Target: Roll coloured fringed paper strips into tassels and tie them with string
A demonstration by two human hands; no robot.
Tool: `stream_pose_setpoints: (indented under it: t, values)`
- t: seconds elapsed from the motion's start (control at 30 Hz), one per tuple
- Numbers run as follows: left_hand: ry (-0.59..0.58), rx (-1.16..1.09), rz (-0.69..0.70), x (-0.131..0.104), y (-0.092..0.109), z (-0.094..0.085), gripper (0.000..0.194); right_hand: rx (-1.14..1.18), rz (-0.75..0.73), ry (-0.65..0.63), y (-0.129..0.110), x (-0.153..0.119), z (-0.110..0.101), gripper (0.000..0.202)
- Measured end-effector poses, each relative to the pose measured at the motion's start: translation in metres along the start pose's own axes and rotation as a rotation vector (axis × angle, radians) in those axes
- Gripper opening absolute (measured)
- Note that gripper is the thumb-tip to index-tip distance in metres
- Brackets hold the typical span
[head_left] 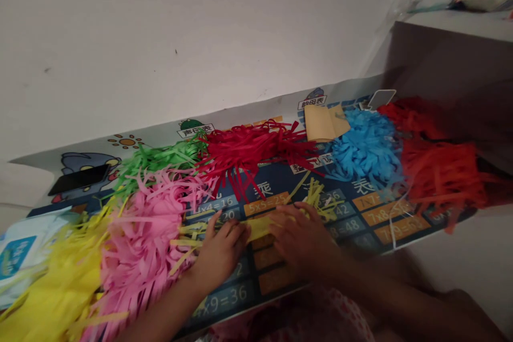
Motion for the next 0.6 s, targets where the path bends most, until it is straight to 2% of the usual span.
stream_pose_setpoints:
  t: [0.1,0.2,0.33,0.43,0.5,0.6]
  values:
    - [0.009,0.038,0.019,-0.005,0.006,-0.002,0.023,-0.036,-0.034,0.011,-0.022,0.004,0.015,0.016]
    - [-0.032,0.095,0.011,-0.013,0.016,-0.005,0.027,-0.029,-0.059,0.002,-0.027,-0.004,0.028,0.015]
    - [-0.099,0.158,-0.053,-0.023,0.029,-0.001,0.027,-0.003,-0.054,-0.026,-0.018,-0.019,0.027,0.016]
    - [-0.123,0.144,-0.077,-0.029,0.029,0.006,0.029,0.057,-0.046,-0.057,-0.008,-0.025,0.023,0.017]
    - [-0.101,0.077,-0.097,-0.033,0.024,0.006,0.028,0.131,-0.057,-0.082,-0.001,-0.025,0.022,0.019]
    - [0.003,-0.118,-0.195,-0.036,0.010,-0.002,0.020,0.265,0.000,-0.136,0.013,-0.022,0.022,0.022]
Point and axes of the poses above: each hand's wrist, its own x-axis towards the middle knuckle, its own z-axis out of the palm, y = z × x, the point moved 7 cm from there along x, towards the middle knuckle, and after that the axes turned 10 degrees about -z, right-handed, at the moved point
